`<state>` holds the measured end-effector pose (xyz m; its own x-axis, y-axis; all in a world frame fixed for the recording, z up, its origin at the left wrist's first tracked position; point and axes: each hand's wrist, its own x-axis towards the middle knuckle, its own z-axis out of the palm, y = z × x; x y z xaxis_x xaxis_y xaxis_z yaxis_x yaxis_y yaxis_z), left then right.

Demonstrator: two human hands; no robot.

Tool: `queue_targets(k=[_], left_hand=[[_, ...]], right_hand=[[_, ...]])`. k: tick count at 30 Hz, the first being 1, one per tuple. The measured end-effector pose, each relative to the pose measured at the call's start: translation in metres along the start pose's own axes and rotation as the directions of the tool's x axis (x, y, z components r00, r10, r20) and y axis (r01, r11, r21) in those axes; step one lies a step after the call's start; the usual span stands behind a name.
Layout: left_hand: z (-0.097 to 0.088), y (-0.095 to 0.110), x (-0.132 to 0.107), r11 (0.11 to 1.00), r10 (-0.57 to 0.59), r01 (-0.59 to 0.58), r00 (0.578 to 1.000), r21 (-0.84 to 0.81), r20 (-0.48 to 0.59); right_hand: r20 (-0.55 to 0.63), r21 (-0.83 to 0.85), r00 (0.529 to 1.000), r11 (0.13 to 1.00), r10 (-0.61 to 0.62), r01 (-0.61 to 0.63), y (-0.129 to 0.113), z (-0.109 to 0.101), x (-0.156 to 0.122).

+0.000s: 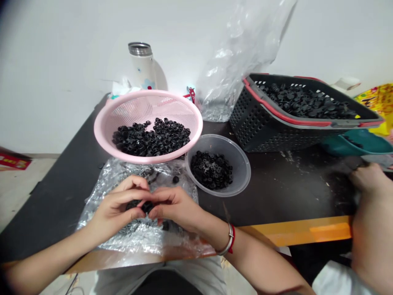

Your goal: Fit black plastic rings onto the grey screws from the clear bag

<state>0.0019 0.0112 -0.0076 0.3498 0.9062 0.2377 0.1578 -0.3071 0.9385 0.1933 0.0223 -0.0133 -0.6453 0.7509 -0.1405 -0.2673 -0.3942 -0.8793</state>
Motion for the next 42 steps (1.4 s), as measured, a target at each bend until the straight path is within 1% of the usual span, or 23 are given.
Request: queue_targets(k=[2, 5, 11, 14, 17, 19, 20, 21, 22, 24, 25, 26, 27, 29, 30, 32, 34, 36, 37, 38, 39, 41, 42], left_hand=[[0.002, 0.001, -0.001, 1.0, 0.02, -0.02, 1.0, 0.013, 0.015], [0.004, 0.003, -0.003, 0.998, 0.063, -0.063, 0.998, 0.025, -0.014], [0.008, 0.01, -0.005, 0.996, 0.087, -0.088, 0.995, -0.027, -0.055], [0.01, 0.009, -0.004, 0.992, 0.107, -0.111, 0.992, -0.062, -0.07], [0.011, 0.007, -0.003, 0.987, 0.151, -0.155, 0.985, -0.046, -0.085], [0.009, 0.006, -0.001, 0.991, 0.133, -0.133, 0.987, 0.007, -0.09], [0.007, 0.006, 0.0, 0.994, 0.108, -0.106, 0.989, 0.029, -0.098], [0.004, 0.007, 0.001, 0.996, 0.085, -0.081, 0.99, 0.044, -0.113], [0.001, 0.009, 0.002, 0.997, 0.065, -0.057, 0.989, 0.056, -0.135], [-0.007, 0.012, 0.004, 0.996, 0.025, -0.009, 0.983, 0.088, -0.18], [-0.012, 0.013, 0.006, 0.993, 0.01, 0.013, 0.98, 0.114, -0.198], [-0.016, 0.015, 0.007, 0.989, -0.001, 0.032, 0.977, 0.142, -0.211], [-0.021, 0.015, 0.009, 0.985, -0.008, 0.045, 0.975, 0.165, -0.222], [-0.029, 0.013, 0.013, 0.979, -0.015, 0.061, 0.973, 0.195, -0.23], [-0.033, 0.011, 0.016, 0.975, -0.013, 0.063, 0.974, 0.213, -0.227], [-0.038, 0.005, 0.019, 0.96, -0.008, 0.064, 0.98, 0.274, -0.199], [-0.041, -0.001, 0.021, 0.927, -0.013, 0.067, 0.989, 0.369, -0.147], [-0.042, -0.007, 0.022, 0.873, -0.024, 0.058, 0.997, 0.485, -0.076], [-0.041, -0.009, 0.021, 0.837, -0.03, 0.047, 0.999, 0.545, -0.042], [-0.04, -0.011, 0.021, 0.797, -0.035, 0.033, 0.999, 0.603, -0.009], [-0.039, -0.012, 0.02, 0.756, -0.041, 0.016, 0.999, 0.655, 0.022], [-0.037, -0.014, 0.018, 0.685, -0.055, -0.015, 0.996, 0.728, 0.073], [-0.035, -0.014, 0.017, 0.666, -0.064, -0.028, 0.994, 0.746, 0.094]], right_hand=[[-0.011, -0.022, 1.0, 1.0, -0.005, 0.005, 0.0, 0.0, 0.0], [-0.022, -0.047, 0.999, 0.999, -0.027, 0.026, -0.001, 0.001, 0.0], [-0.056, -0.173, 0.991, 0.979, -0.122, 0.111, -0.002, 0.006, -0.002], [-0.067, -0.22, 0.98, 0.961, -0.187, 0.168, 0.0, 0.008, -0.002], [-0.043, -0.252, 0.979, 0.951, -0.198, 0.181, -0.002, 0.007, -0.003], [-0.016, -0.334, 0.98, 0.925, -0.197, 0.18, -0.006, 0.004, -0.005], [-0.01, -0.429, 0.975, 0.882, -0.223, 0.197, -0.009, 0.002, -0.006], [-0.007, -0.555, 0.962, 0.801, -0.273, 0.224, -0.011, 0.0, -0.007], [0.001, -0.694, 0.941, 0.678, -0.338, 0.244, -0.013, -0.003, -0.008], [0.06, -0.908, 0.899, 0.35, -0.434, 0.23, -0.015, -0.009, -0.009], [0.096, -0.96, 0.896, 0.198, -0.435, 0.199, -0.014, -0.012, -0.009], [0.117, -0.984, 0.906, 0.073, -0.407, 0.16, -0.013, -0.015, -0.008], [0.123, -0.992, 0.923, -0.024, -0.365, 0.123, -0.011, -0.018, -0.008], [0.104, -0.986, 0.952, -0.156, -0.287, 0.061, -0.008, -0.022, -0.007], [0.088, -0.979, 0.96, -0.199, -0.265, 0.035, -0.006, -0.024, -0.006], [0.078, -0.968, 0.965, -0.249, -0.251, 0.013, -0.005, -0.026, -0.007], [0.098, -0.966, 0.958, -0.258, -0.27, 0.027, -0.006, -0.024, -0.008], [0.164, -0.969, 0.928, -0.229, -0.335, 0.088, -0.011, -0.02, -0.011], [0.209, -0.968, 0.897, -0.215, -0.39, 0.132, -0.015, -0.017, -0.014], [0.254, -0.962, 0.851, -0.209, -0.46, 0.174, -0.02, -0.014, -0.016], [0.285, -0.957, 0.791, -0.213, -0.542, 0.199, -0.026, -0.012, -0.019], [0.283, -0.958, 0.666, -0.236, -0.69, 0.163, -0.042, -0.014, -0.024], [0.241, -0.968, 0.626, -0.231, -0.742, 0.098, -0.05, -0.019, -0.027]])
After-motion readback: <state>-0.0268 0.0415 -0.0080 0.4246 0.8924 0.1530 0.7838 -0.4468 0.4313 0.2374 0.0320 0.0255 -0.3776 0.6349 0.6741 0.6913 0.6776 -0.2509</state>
